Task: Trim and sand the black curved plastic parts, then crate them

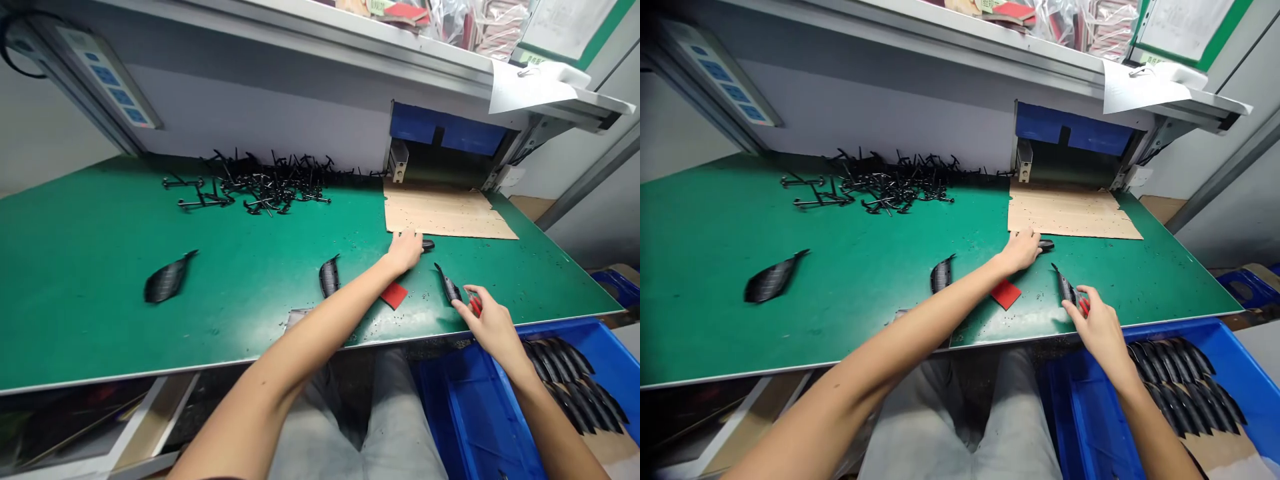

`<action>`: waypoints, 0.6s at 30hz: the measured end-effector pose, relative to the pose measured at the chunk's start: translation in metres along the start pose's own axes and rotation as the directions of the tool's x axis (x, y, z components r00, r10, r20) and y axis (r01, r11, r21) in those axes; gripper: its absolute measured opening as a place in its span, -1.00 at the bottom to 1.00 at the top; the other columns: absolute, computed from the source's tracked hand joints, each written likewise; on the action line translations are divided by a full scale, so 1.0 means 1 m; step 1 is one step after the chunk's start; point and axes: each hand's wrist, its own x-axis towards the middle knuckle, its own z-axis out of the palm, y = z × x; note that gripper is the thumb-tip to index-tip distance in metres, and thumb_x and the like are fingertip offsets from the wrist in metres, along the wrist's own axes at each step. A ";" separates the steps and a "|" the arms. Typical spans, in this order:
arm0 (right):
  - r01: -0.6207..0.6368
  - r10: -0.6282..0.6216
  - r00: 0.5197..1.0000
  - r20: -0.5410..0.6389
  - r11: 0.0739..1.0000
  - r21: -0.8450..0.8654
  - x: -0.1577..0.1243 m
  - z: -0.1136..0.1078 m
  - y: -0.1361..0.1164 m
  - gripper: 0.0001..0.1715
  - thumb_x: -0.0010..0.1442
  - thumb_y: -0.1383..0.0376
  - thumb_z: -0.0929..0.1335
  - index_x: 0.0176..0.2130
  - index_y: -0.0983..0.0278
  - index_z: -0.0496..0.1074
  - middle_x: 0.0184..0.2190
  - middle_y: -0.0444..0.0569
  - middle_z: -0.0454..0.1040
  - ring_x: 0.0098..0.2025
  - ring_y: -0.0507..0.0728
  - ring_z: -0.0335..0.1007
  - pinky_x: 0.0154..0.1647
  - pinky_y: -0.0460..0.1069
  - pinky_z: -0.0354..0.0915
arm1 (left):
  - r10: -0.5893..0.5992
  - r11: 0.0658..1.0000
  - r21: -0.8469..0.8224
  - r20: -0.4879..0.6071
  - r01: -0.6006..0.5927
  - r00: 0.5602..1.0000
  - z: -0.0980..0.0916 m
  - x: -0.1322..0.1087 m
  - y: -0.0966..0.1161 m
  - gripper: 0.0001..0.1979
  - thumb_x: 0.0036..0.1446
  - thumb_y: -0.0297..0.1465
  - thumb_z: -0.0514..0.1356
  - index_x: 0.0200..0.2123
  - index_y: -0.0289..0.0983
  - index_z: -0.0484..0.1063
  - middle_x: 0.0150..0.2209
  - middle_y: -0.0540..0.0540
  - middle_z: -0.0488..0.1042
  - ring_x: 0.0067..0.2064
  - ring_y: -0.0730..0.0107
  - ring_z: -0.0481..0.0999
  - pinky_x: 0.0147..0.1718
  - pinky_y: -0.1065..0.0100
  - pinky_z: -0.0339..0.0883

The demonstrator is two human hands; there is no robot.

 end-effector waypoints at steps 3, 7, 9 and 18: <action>0.033 -0.032 0.999 0.018 0.999 -0.025 -0.007 -0.027 -0.009 -0.50 0.34 -0.14 0.18 -0.27 0.19 0.36 -0.51 -0.09 0.44 -0.48 0.17 0.37 -0.42 -0.01 0.16 | 0.015 0.988 -0.154 0.053 -0.006 0.998 -0.025 -0.023 -0.008 -0.66 0.40 -0.28 -0.11 -0.10 -0.38 0.36 -0.04 -0.36 0.47 0.00 0.09 0.50 -0.02 0.13 0.38; 0.254 -0.250 0.960 0.129 0.967 -0.012 -0.021 -0.053 -0.040 -0.49 0.45 -0.07 0.15 -0.36 0.18 0.31 -0.49 -0.16 0.43 -0.50 0.08 0.34 -0.46 -0.06 0.14 | 0.026 0.743 -0.645 0.294 0.179 0.955 -0.049 -0.097 -0.008 -0.62 0.32 -0.13 -0.04 -0.28 -0.33 0.33 -0.46 -0.09 0.44 -0.56 0.48 0.39 -0.55 0.44 0.28; 0.405 -0.400 0.912 0.086 0.913 -0.047 -0.032 -0.052 -0.064 -0.51 0.51 -0.01 0.12 -0.29 0.21 0.34 -0.45 -0.16 0.46 -0.49 0.05 0.37 -0.45 -0.09 0.15 | 0.003 0.618 -0.710 0.433 0.339 0.902 -0.054 -0.139 -0.002 -0.67 0.22 -0.14 0.05 -0.35 -0.31 0.31 -0.61 0.03 0.33 -0.72 0.58 0.18 -0.72 0.50 0.03; 0.592 -0.625 0.780 0.023 0.725 -0.352 -0.054 -0.015 -0.120 -0.11 0.36 -0.31 -0.09 -0.52 0.23 0.25 -0.68 -0.14 0.29 -0.67 0.03 0.25 -0.59 -0.01 -0.05 | -0.037 0.610 -0.611 0.614 0.505 0.788 -0.072 -0.211 0.018 -0.76 0.14 -0.27 -0.02 -0.43 -0.26 0.33 -0.70 0.13 0.20 -0.75 0.57 0.04 -0.77 0.50 -0.03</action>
